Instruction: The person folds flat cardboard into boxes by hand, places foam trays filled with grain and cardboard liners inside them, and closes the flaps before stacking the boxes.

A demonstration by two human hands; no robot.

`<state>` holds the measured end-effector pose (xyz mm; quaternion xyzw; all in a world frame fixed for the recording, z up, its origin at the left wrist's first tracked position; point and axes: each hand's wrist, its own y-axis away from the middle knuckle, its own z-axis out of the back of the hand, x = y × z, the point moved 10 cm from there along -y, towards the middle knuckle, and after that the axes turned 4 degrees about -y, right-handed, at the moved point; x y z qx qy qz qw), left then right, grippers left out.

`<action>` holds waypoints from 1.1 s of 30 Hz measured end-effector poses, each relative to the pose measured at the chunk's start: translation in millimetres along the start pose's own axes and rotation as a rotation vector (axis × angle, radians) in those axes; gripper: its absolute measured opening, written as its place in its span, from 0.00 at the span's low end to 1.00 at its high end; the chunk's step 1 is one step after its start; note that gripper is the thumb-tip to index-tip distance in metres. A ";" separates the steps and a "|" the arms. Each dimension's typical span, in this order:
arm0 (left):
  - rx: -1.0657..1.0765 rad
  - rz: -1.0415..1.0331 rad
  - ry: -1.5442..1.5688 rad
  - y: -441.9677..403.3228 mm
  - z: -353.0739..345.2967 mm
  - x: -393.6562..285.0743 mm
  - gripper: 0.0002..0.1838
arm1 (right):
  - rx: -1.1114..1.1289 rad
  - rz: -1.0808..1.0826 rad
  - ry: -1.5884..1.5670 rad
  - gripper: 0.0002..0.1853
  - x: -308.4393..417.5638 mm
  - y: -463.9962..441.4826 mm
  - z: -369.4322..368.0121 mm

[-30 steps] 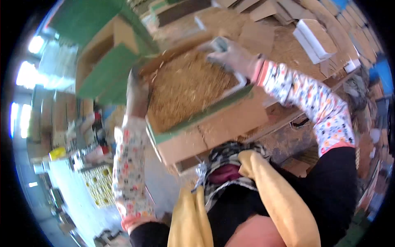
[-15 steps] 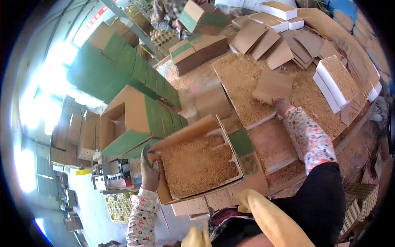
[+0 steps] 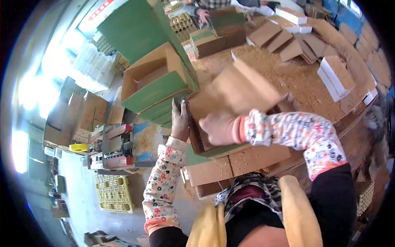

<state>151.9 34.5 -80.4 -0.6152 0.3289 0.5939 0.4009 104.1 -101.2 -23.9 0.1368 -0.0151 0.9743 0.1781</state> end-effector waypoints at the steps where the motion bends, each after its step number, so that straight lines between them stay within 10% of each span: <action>1: -0.081 -0.247 -0.347 12.4 3.0 -41.5 0.25 | -0.005 -0.037 -0.136 0.18 7.5 1.8 2.2; 3: -0.034 -0.685 -0.848 57.2 -18.0 -133.7 0.29 | -0.143 -0.069 -0.365 0.23 9.8 18.6 30.2; 7: 0.675 -0.683 -1.552 101.9 -75.7 -94.7 0.29 | -0.356 -0.247 0.063 0.27 -38.0 68.2 64.0; 9: 0.900 -0.664 -1.815 105.0 -98.3 -31.8 0.26 | 0.177 -0.267 -0.058 0.32 -72.4 66.9 -10.4; 10: 0.903 -0.632 -1.716 102.3 -106.6 -15.1 0.23 | 0.328 -0.258 -0.139 0.34 -73.9 67.5 -21.7; 13: 0.731 -0.547 -1.500 90.8 -123.7 0.1 0.20 | -0.141 -0.324 0.120 0.33 -61.5 75.1 36.0; 16: 1.170 -0.317 -1.612 92.3 -125.8 -12.1 0.21 | 0.477 -0.339 -0.025 0.31 -106.7 81.4 -33.9; 18: 0.927 -0.581 -1.014 72.0 -105.2 -48.0 0.20 | 0.190 -0.292 -0.455 0.31 -114.5 87.6 25.6; 20: 0.232 -0.776 -1.226 73.4 -60.5 -146.4 0.20 | -0.289 -0.209 -0.613 0.31 -147.6 119.0 79.7; 22: -0.148 -0.405 -0.487 58.2 30.6 -93.7 0.21 | -0.386 -0.278 -0.845 0.33 -191.8 142.8 58.9; 24: -0.019 0.486 -0.064 71.5 26.5 59.7 0.23 | -0.099 -0.394 -0.842 0.37 -226.2 143.2 -9.7; 26: 0.032 0.253 -0.737 84.4 -4.4 99.1 0.24 | 0.101 -0.615 -0.523 0.43 -217.0 127.4 -60.1; 28: 0.105 0.172 -0.328 78.0 -20.4 75.7 0.25 | -0.109 -0.596 -0.419 0.46 -242.9 111.6 -119.3; 33: 0.114 0.192 -0.331 63.1 -14.2 66.2 0.25 | -0.475 -0.640 -1.743 0.38 -148.5 154.1 -90.0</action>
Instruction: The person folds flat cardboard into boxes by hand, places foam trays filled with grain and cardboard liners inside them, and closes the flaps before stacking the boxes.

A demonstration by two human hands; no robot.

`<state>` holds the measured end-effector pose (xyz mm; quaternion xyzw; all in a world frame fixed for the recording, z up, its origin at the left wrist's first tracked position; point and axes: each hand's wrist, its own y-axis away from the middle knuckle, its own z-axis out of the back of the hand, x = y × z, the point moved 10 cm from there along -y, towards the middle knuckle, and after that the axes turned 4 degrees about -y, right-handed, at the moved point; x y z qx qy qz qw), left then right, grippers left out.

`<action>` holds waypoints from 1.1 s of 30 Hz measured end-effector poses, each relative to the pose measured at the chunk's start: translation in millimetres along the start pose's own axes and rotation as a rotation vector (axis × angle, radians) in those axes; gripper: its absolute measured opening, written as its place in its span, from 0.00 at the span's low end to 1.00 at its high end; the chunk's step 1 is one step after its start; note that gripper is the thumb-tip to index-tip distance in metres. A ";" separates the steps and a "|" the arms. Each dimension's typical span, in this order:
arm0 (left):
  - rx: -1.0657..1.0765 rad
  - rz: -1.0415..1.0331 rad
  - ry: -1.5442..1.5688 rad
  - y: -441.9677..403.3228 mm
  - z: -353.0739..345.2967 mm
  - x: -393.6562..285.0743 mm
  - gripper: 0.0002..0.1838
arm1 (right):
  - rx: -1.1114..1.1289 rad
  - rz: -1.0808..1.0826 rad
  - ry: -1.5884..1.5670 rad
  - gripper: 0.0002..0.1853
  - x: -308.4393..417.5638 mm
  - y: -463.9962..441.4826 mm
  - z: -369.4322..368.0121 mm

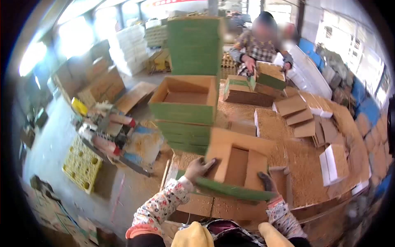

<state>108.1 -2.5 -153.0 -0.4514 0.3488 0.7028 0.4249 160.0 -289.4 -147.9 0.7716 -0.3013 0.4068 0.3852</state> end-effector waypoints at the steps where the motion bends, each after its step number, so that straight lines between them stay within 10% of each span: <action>1: -0.073 -0.070 0.070 -8.9 5.8 -14.2 0.25 | -0.028 0.040 -0.041 0.37 5.9 5.6 1.7; 5: 0.018 -0.109 1.059 -0.6 69.9 -110.7 0.22 | -0.139 0.230 0.102 0.36 58.8 11.3 -6.6; 8: -1.042 -0.958 0.096 38.7 207.0 -158.1 0.23 | -0.171 0.329 0.345 0.34 98.8 -0.9 -38.4; 10: -1.087 -0.783 0.313 -7.7 270.2 -106.3 0.22 | -0.165 0.367 0.533 0.34 121.5 -27.0 -67.0; 12: -0.597 -0.398 0.434 -101.4 268.1 -25.6 0.21 | -0.137 0.387 0.724 0.33 136.1 -65.1 -98.2; 13: -0.808 -0.501 -0.042 -91.9 268.2 -25.7 0.22 | -0.117 0.394 0.821 0.32 141.6 -88.5 -114.0; 19: -1.128 -0.835 -0.070 -76.7 246.1 -20.5 0.25 | 0.030 0.375 1.427 0.30 121.2 -231.1 -182.5; 25: -0.621 -0.533 0.097 -81.4 254.5 -27.0 0.25 | 0.199 0.591 1.045 0.28 129.8 -164.1 -182.2; 30: -0.496 -0.424 -0.448 62.8 189.2 16.5 0.37 | -0.484 0.522 1.186 0.33 38.3 -3.7 2.8; 33: -0.067 0.180 -0.016 124.0 85.3 144.9 0.47 | -0.597 -0.052 0.893 0.32 -55.4 65.7 76.1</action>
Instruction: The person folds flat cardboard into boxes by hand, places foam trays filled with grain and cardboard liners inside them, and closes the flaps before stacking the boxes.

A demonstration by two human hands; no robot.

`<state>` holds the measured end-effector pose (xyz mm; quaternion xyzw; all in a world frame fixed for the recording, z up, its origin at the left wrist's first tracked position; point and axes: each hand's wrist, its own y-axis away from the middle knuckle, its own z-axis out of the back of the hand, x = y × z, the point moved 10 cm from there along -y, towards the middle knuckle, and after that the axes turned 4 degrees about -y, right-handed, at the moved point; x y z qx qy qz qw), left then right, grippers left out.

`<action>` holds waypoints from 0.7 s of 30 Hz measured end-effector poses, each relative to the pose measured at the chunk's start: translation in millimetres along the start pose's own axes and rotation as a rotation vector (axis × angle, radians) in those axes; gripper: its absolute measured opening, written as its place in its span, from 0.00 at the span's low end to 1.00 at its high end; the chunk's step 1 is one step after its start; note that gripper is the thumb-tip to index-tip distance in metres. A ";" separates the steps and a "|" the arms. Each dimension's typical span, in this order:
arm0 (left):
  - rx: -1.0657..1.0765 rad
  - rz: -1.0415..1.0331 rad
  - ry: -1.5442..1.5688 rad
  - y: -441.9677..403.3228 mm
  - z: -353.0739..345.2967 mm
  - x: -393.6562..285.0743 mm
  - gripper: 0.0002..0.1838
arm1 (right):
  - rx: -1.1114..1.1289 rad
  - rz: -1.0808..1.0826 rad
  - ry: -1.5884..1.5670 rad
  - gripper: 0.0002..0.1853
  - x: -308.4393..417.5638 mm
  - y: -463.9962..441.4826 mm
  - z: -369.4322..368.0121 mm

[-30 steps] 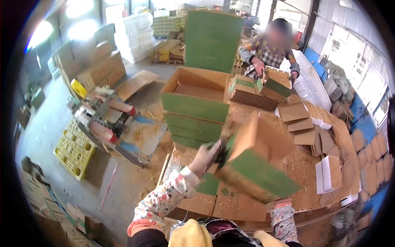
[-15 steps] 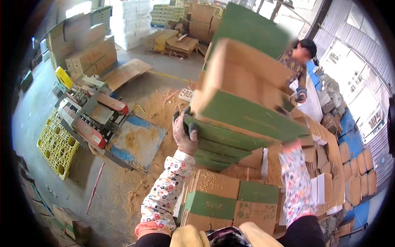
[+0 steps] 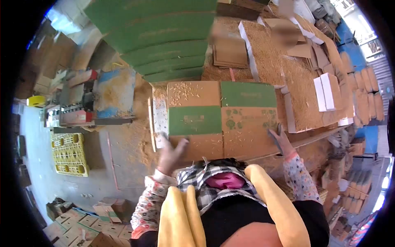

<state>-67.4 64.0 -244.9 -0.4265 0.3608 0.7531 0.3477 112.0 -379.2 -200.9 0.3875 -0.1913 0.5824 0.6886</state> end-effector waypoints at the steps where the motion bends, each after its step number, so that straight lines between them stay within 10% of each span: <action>1: 0.087 -0.001 -0.187 10.8 -5.8 -44.9 0.46 | 0.142 -0.175 -0.249 0.32 -4.3 18.8 -4.1; 5: 0.341 -0.268 -0.682 33.5 25.2 -211.0 0.44 | 0.234 0.094 -0.916 0.26 75.9 37.5 85.8; 6: 0.375 -0.503 -0.669 43.8 31.0 -254.5 0.36 | 0.177 0.197 -1.025 0.25 109.9 44.5 112.8; 8: 0.572 -0.312 -0.205 52.9 35.7 -277.0 0.28 | -0.047 0.417 -1.138 0.23 132.3 37.7 152.4; 11: 0.350 -0.197 -0.181 15.4 24.6 -280.8 0.23 | -0.486 0.698 -0.881 0.20 140.9 14.8 178.1; 14: -0.019 0.011 0.149 -33.0 40.3 -300.3 0.20 | -0.206 0.678 -1.089 0.19 173.2 -25.5 162.0; 16: 0.019 -0.066 -0.195 -73.8 42.4 -314.8 0.18 | 0.080 0.737 -1.105 0.20 206.6 -25.3 157.7; 18: -0.141 -1.201 -1.666 -23.2 -52.1 -363.9 0.17 | 0.021 0.540 -0.850 0.30 203.5 -72.5 148.7; 21: 0.322 -0.792 -1.644 9.7 -115.4 -377.2 0.17 | 0.068 0.580 -0.847 0.40 213.1 -124.2 91.9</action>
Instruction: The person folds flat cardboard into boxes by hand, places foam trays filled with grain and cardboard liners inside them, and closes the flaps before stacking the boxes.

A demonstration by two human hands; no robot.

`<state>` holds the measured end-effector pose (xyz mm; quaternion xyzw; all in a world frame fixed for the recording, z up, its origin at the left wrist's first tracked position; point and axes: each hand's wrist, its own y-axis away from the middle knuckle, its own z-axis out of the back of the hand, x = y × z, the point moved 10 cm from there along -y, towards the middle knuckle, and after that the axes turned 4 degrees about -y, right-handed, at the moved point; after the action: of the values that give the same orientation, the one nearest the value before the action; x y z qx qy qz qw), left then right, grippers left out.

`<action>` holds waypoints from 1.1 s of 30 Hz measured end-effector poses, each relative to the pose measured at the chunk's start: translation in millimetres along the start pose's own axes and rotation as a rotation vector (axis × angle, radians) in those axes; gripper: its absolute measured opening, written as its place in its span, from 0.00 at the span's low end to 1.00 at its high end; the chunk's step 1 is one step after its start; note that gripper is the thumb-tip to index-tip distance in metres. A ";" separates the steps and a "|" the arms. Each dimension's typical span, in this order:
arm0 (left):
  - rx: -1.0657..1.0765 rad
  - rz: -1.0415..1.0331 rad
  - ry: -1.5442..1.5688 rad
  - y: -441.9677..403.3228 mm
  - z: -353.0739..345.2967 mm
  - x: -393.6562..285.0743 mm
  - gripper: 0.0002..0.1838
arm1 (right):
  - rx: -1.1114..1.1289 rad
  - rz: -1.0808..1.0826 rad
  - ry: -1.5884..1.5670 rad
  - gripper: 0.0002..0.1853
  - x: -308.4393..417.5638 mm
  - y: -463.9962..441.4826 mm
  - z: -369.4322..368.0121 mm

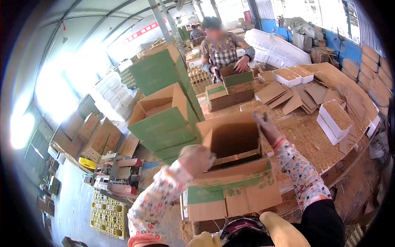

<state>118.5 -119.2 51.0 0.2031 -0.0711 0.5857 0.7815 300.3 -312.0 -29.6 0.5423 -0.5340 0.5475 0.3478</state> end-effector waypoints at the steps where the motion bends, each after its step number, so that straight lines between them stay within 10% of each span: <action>1: 0.221 0.083 0.206 -6.9 -10.3 0.5 0.20 | 0.112 0.020 -0.057 0.44 7.9 6.7 -38.2; 4: 0.478 -0.204 1.229 -2.7 -60.7 -29.1 0.28 | 0.155 0.188 0.503 0.50 -13.4 -8.2 -60.7; 7: -0.376 -0.565 0.500 61.5 15.9 -34.5 0.45 | 0.292 0.201 1.145 0.52 -46.2 -7.7 -52.4; 10: -0.358 0.467 0.352 24.2 -61.7 72.0 0.54 | 0.609 -0.083 1.004 0.48 -77.2 -19.3 -63.7; 13: -0.458 0.352 1.204 3.5 -112.7 63.0 0.60 | 0.871 -0.141 0.897 0.41 10.8 -7.0 -87.9; 18: -1.125 0.427 0.928 45.6 -114.5 78.6 0.55 | 0.782 0.619 1.345 0.36 70.1 111.6 -143.6; 23: -0.110 0.266 2.535 -9.3 -217.9 42.6 0.35 | 0.424 0.352 1.208 0.39 16.5 130.2 -62.8; 24: 0.290 0.434 2.241 7.2 -193.3 27.8 0.30 | 0.474 0.186 1.223 0.39 -5.6 121.8 -48.5; 27: -0.283 0.263 2.180 0.8 -143.5 25.4 0.32 | 0.570 -0.137 1.054 0.40 -28.5 113.0 -17.6; 30: -0.793 -0.047 1.323 54.9 -90.2 11.6 0.31 | 0.337 -0.109 0.514 0.42 32.3 100.7 -7.6; 32: -0.908 -0.441 0.349 82.1 -144.0 -32.4 0.35 | 0.302 -0.211 0.346 0.43 27.9 87.7 -9.3; 33: -0.537 -0.497 0.058 69.8 -183.4 -42.8 0.32 | 0.322 -0.286 0.363 0.43 11.8 84.4 -12.1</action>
<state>16.3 -67.5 -114.0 -0.0150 -0.1485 0.3437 0.9271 214.6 -318.5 -33.8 0.5534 -0.2870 0.6590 0.4208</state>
